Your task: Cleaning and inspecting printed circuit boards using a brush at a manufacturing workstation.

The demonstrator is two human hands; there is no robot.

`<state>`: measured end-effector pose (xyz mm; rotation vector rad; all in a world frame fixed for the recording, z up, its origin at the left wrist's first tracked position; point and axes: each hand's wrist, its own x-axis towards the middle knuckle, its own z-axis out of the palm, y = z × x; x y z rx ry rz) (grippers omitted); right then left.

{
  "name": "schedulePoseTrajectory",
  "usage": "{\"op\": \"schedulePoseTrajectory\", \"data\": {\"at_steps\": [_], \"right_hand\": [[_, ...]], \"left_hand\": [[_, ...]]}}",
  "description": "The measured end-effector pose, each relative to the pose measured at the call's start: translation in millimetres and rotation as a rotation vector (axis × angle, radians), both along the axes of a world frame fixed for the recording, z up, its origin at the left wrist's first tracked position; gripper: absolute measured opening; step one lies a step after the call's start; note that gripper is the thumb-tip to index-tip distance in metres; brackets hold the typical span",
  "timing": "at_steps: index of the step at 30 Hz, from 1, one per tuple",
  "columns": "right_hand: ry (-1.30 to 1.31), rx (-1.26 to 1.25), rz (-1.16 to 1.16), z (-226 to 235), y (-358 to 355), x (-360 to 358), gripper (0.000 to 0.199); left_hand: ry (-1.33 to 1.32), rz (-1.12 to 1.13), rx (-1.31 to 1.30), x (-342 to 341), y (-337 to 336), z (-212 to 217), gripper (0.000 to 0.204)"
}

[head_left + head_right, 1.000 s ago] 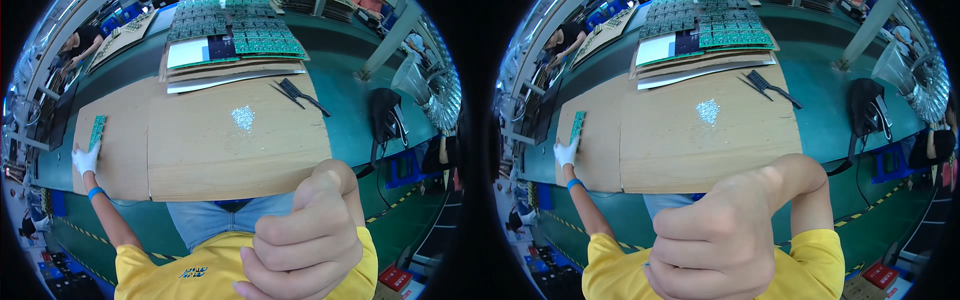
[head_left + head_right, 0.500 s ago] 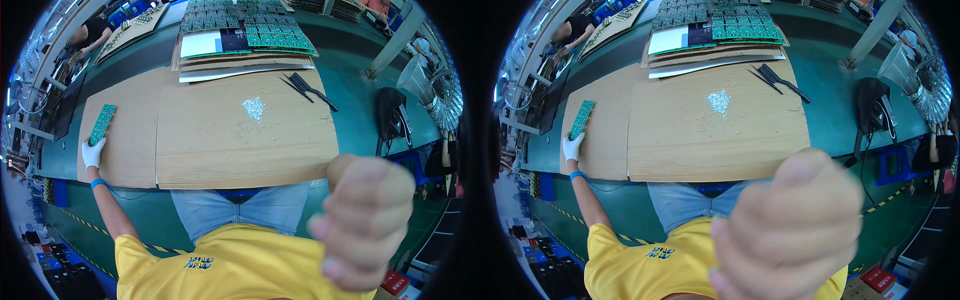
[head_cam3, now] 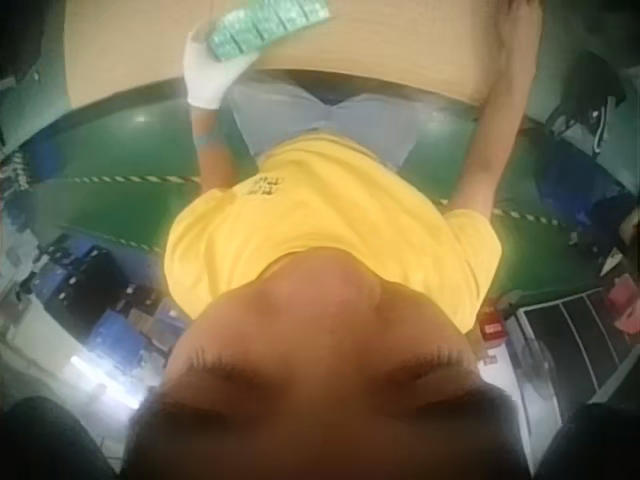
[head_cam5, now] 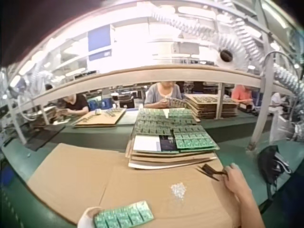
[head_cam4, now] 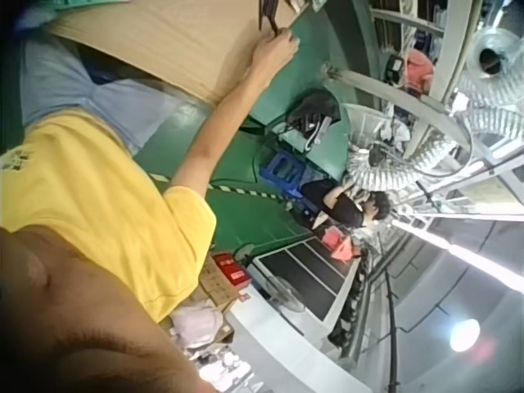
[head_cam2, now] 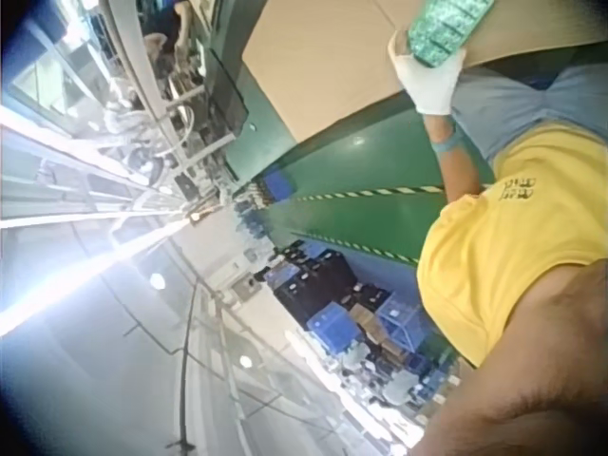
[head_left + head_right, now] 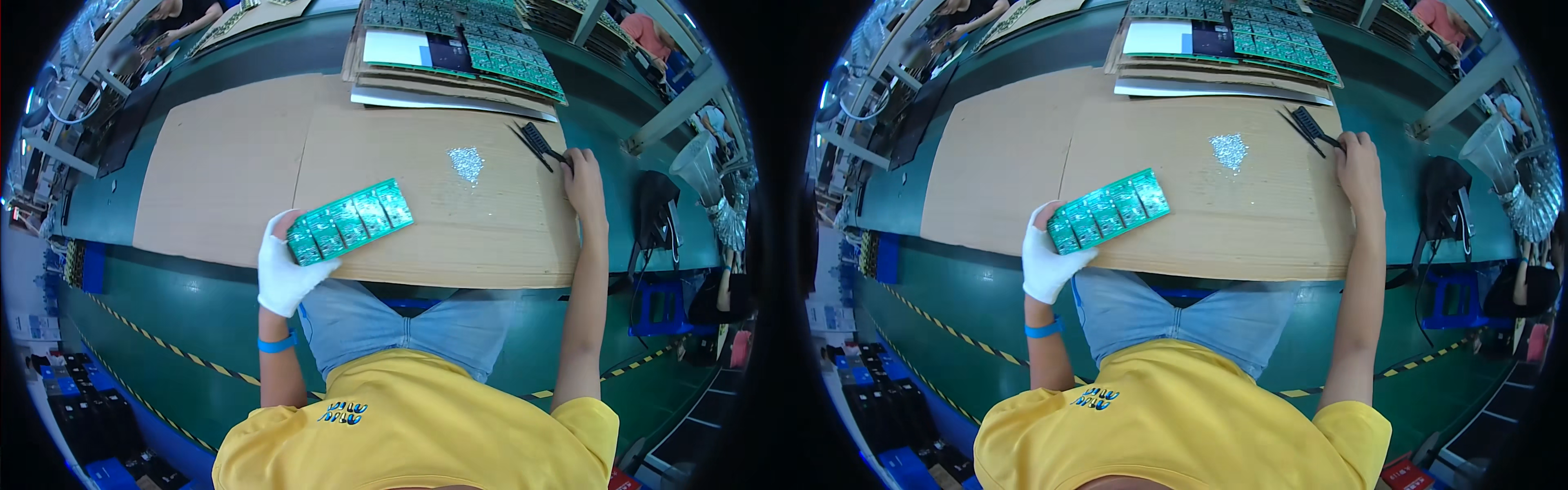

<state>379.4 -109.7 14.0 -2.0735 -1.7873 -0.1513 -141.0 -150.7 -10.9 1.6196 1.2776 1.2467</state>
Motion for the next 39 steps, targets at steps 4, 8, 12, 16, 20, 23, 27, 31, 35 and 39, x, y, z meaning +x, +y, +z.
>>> {"op": "schedulePoseTrajectory", "data": {"at_steps": [4,8,12,16,20,23,27,31,35,39], "right_hand": [[-0.096,0.045,-0.025,-11.8,2.2,12.8,0.016],[0.059,0.137,-0.16,-13.6,-11.2,-0.8,0.015],[0.045,0.373,-0.168,-6.4,-36.9,-15.7,0.019],[0.914,0.254,0.044,6.7,-67.7,-121.8,0.025],[0.946,0.141,0.29,2.6,-71.1,-220.8,0.032],[0.788,0.153,0.372,-8.9,-65.9,-241.7,0.032],[0.74,0.16,0.39,-10.9,-66.4,-251.5,0.032],[0.704,0.133,0.383,-6.2,-67.2,-253.1,0.036],[0.632,0.093,0.437,11.3,-71.9,-256.4,0.045],[0.569,0.011,0.616,41.5,-87.1,-285.9,0.057]], "left_hand": [[-0.01,-0.009,-0.049,7.7,0.5,-7.9,0.082],[-0.084,-0.011,-0.086,5.0,2.6,-14.6,0.088],[-0.153,-0.015,-0.083,7.8,-1.7,-7.3,0.099],[-0.345,-0.038,-0.011,19.7,-5.6,1.7,0.109],[-0.561,-0.098,0.022,29.3,-7.0,0.6,0.113],[-0.77,-0.201,0.026,37.5,-3.9,0.2,0.112],[-0.561,-0.241,-0.123,47.1,-0.8,1.2,0.108],[-0.478,-0.19,-0.122,55.2,3.3,1.3,0.101],[-0.56,-0.208,-0.068,56.9,3.3,-1.6,0.097],[-0.479,-0.212,-0.034,57.4,0.9,-5.5,0.088]]}}
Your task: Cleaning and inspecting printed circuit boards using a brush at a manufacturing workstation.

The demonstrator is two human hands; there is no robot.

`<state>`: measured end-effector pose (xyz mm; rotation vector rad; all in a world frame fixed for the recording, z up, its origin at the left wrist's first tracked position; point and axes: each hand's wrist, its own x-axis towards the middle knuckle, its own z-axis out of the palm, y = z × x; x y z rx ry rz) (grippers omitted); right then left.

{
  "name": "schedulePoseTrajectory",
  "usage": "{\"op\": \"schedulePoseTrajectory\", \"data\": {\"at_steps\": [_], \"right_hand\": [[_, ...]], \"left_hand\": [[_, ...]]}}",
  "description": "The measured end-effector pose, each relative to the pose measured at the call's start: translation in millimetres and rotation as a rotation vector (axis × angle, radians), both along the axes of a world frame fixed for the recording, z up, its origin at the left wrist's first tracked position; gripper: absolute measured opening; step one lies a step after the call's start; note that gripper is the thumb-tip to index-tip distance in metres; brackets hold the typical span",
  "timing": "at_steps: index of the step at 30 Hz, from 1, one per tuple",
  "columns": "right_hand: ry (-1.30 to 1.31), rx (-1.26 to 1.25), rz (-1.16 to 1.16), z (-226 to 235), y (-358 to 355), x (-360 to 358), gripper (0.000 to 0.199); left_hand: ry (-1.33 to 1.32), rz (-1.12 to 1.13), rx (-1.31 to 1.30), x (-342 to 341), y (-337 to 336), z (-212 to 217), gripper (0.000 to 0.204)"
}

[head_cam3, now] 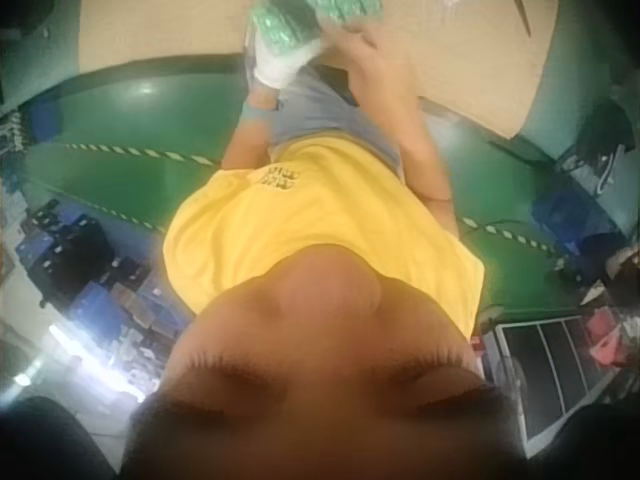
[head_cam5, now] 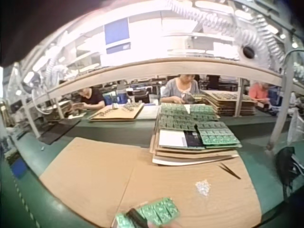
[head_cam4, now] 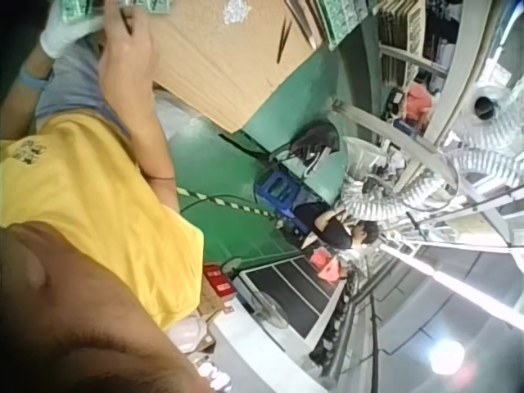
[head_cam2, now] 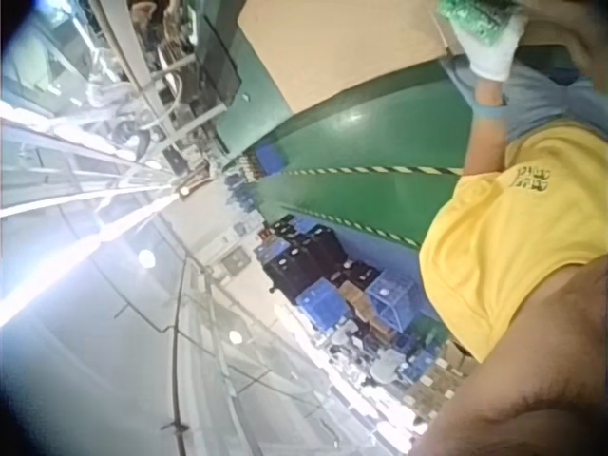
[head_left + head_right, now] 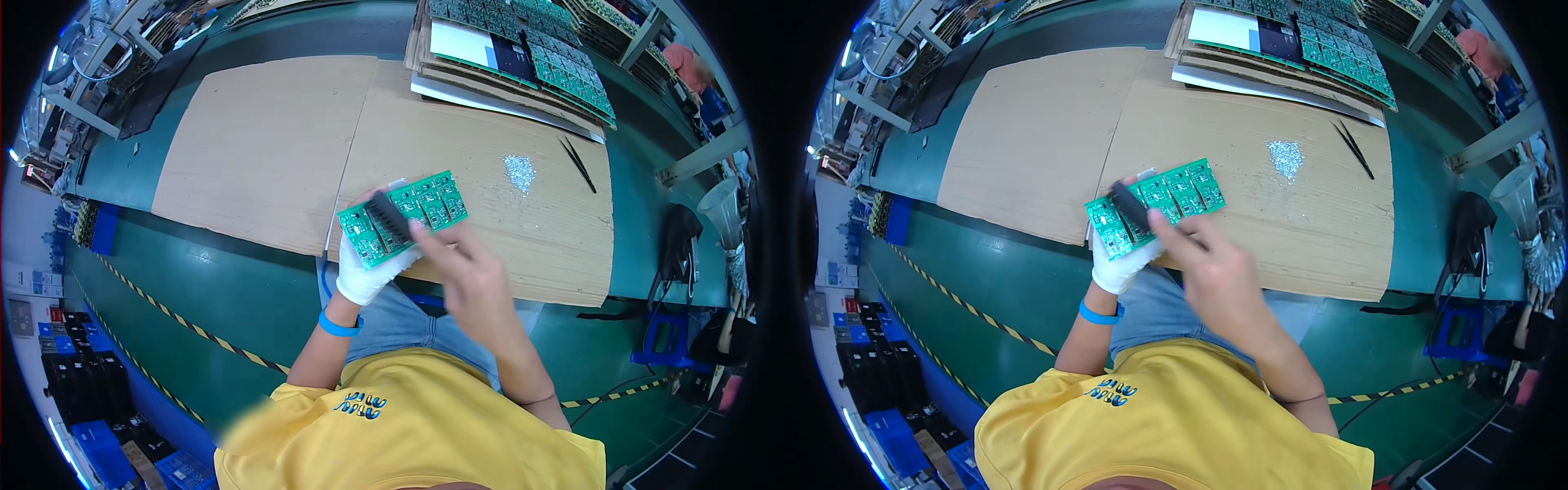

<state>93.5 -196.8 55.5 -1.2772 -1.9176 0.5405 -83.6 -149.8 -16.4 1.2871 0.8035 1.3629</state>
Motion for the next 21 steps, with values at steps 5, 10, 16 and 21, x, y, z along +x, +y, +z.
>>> {"op": "schedulePoseTrajectory", "data": {"at_steps": [5,10,16,21], "right_hand": [[-0.126,0.013,0.092,9.7,-10.3,-35.2,0.064],[-0.166,0.077,0.087,-5.7,-3.5,-34.9,0.065],[-0.153,0.059,0.095,-10.7,-2.3,-29.3,0.067],[-0.177,0.141,-0.081,-24.1,19.2,6.0,0.063]], "left_hand": [[-0.152,0.01,0.02,3.4,0.1,-13.1,0.058],[-0.252,-0.033,0.007,2.7,1.6,-10.5,0.069],[-0.068,0.001,0.113,-2.3,3.4,-16.1,0.082],[-0.045,-0.01,0.136,-4.1,4.4,-14.2,0.086]]}}
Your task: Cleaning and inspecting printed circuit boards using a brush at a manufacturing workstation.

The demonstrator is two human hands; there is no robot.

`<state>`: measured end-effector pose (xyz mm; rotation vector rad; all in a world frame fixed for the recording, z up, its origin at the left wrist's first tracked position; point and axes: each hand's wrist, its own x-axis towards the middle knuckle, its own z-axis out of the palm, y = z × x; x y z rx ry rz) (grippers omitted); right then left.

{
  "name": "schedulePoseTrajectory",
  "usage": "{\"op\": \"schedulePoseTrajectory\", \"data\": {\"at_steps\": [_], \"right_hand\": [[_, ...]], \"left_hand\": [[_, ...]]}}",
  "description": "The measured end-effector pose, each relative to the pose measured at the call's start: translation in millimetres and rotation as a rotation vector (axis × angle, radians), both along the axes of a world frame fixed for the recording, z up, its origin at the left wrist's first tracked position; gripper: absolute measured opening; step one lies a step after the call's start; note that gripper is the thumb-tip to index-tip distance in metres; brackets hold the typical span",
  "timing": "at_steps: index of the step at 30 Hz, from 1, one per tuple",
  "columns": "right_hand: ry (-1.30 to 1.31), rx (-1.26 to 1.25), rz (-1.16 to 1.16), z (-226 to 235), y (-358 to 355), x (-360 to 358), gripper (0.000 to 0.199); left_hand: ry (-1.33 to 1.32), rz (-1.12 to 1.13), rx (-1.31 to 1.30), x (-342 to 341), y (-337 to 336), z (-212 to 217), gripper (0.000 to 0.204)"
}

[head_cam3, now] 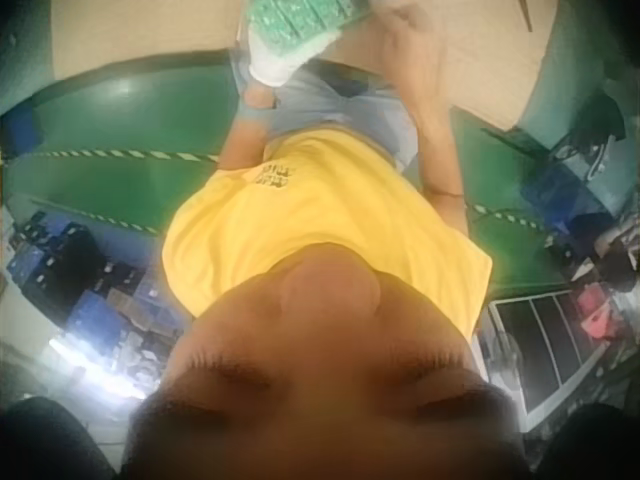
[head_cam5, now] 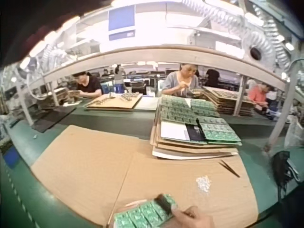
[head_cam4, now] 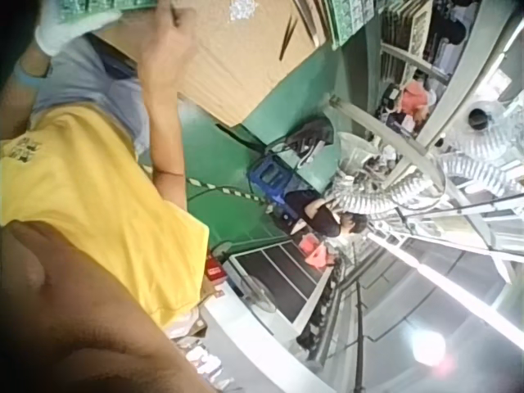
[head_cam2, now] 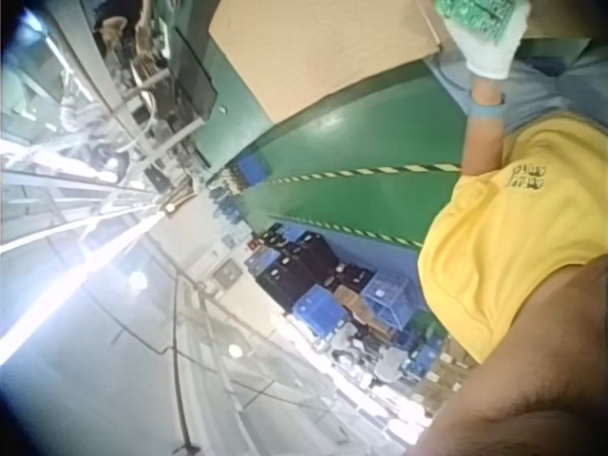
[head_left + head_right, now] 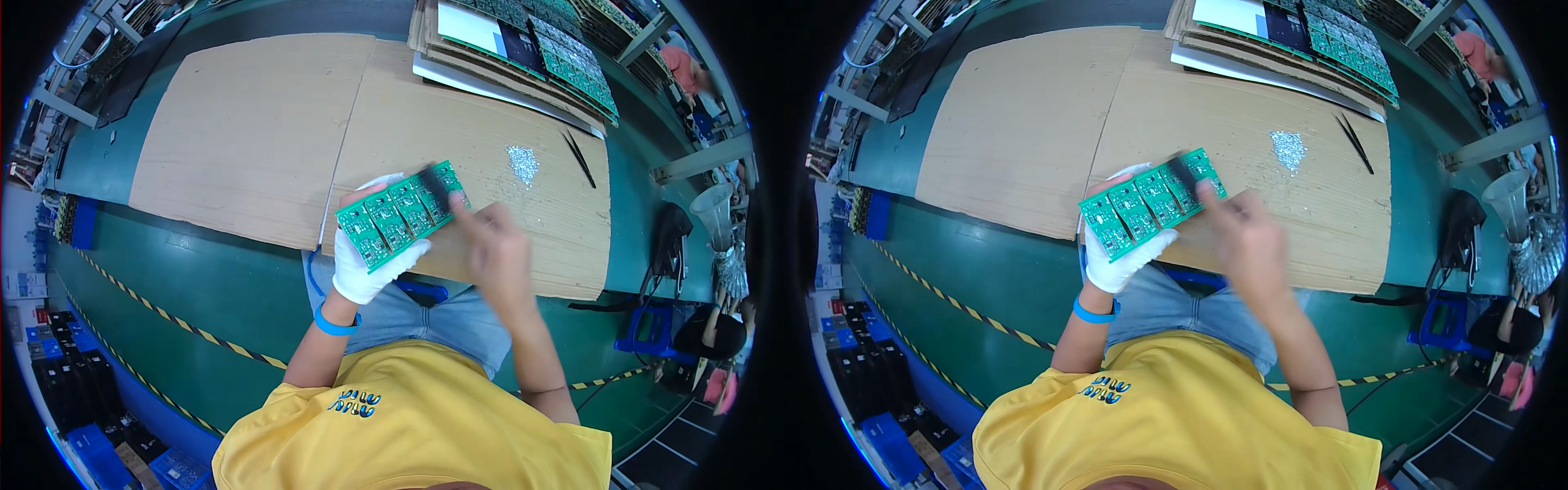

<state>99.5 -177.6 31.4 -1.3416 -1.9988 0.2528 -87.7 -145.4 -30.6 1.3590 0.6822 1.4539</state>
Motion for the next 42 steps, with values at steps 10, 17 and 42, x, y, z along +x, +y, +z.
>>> {"op": "schedulePoseTrajectory", "data": {"at_steps": [10,17,42], "right_hand": [[-0.037,-0.048,-0.152,-3.4,10.4,19.9,0.051],[-0.077,-0.076,-0.242,-8.4,11.7,35.5,0.051],[-0.082,-0.01,-0.166,-10.7,14.6,30.2,0.052]], "left_hand": [[0.203,0.139,0.081,2.3,-2.2,0.0,0.091],[0.096,0.141,0.065,5.2,1.6,-4.7,0.09],[0.183,0.122,0.033,5.9,-1.5,1.6,0.088]]}}
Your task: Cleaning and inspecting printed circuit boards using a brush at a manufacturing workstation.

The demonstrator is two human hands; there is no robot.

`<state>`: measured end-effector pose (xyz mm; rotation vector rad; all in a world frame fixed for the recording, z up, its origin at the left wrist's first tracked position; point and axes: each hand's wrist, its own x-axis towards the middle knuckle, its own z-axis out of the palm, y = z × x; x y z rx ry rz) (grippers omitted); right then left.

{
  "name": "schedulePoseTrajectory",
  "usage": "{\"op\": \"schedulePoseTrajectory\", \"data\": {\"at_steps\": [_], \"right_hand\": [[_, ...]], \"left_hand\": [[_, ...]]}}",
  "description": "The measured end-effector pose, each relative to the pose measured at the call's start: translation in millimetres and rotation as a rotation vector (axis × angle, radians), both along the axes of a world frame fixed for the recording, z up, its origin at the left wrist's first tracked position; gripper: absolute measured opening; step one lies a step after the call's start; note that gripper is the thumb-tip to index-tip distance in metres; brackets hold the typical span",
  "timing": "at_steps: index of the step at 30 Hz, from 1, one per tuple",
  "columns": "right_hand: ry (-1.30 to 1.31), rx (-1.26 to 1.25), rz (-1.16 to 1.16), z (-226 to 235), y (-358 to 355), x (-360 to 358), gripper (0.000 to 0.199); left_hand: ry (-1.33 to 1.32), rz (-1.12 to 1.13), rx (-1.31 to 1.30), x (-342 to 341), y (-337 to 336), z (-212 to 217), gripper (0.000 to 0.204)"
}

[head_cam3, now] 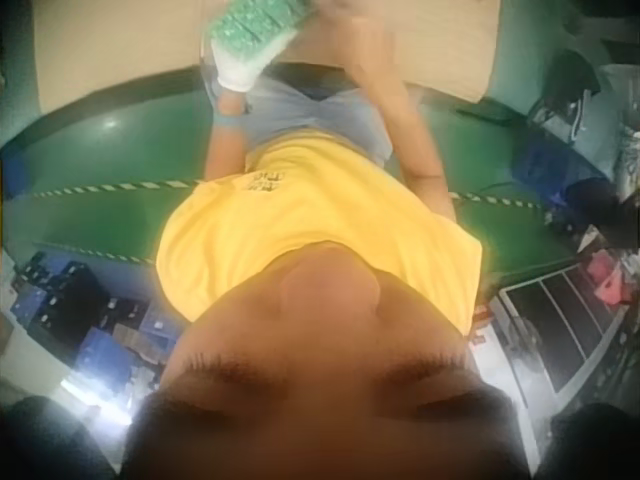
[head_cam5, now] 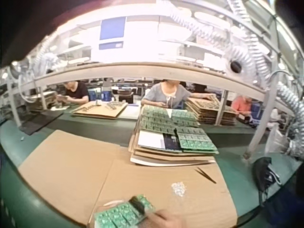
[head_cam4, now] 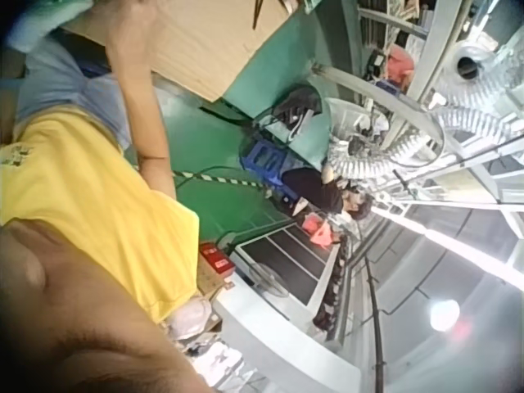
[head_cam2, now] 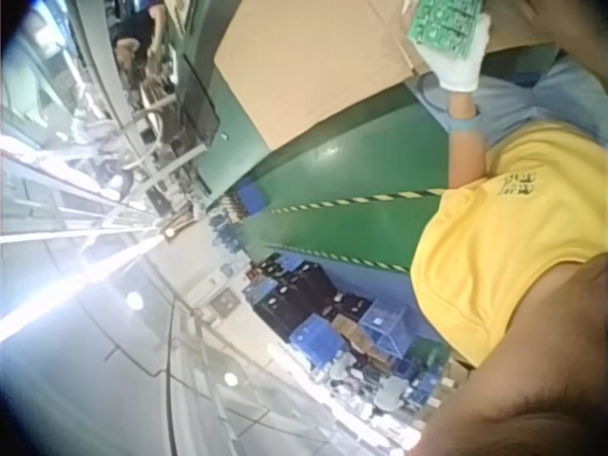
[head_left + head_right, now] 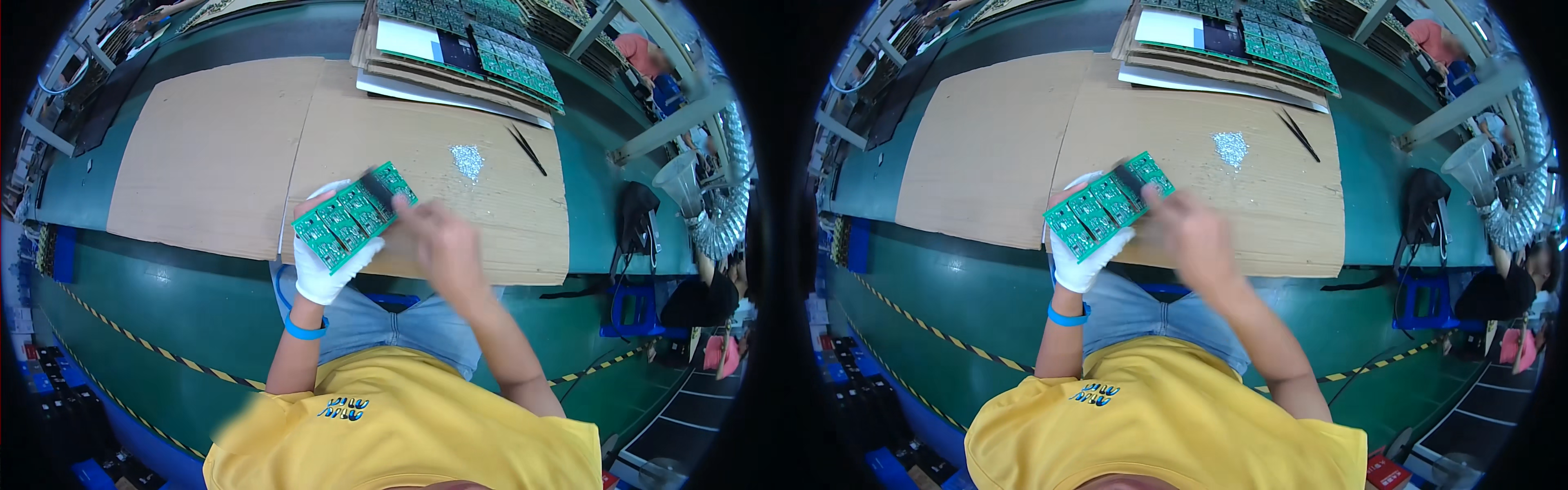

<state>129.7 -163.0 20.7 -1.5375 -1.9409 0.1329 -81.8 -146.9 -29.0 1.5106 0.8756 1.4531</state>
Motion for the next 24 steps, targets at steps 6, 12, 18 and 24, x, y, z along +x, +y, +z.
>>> {"op": "schedulePoseTrajectory", "data": {"at_steps": [6,12,18,24], "right_hand": [[0.178,0.06,0.141,13.5,-22.0,-13.8,0.043],[0.03,0.075,-0.231,-2.5,1.0,50.3,0.03],[-0.167,0.237,-0.415,8.5,15.5,122.8,0.027],[0.294,0.227,-0.192,48.8,37.5,112.7,0.029]], "left_hand": [[-0.046,-0.001,0.023,0.7,-4.3,3.7,0.087],[-0.235,-0.113,-0.275,-8.0,-13.3,48.4,0.085],[-0.311,-0.288,-0.002,7.4,28.1,108.6,0.084],[-0.281,-0.592,-0.05,37.1,103.3,123.4,0.081]]}}
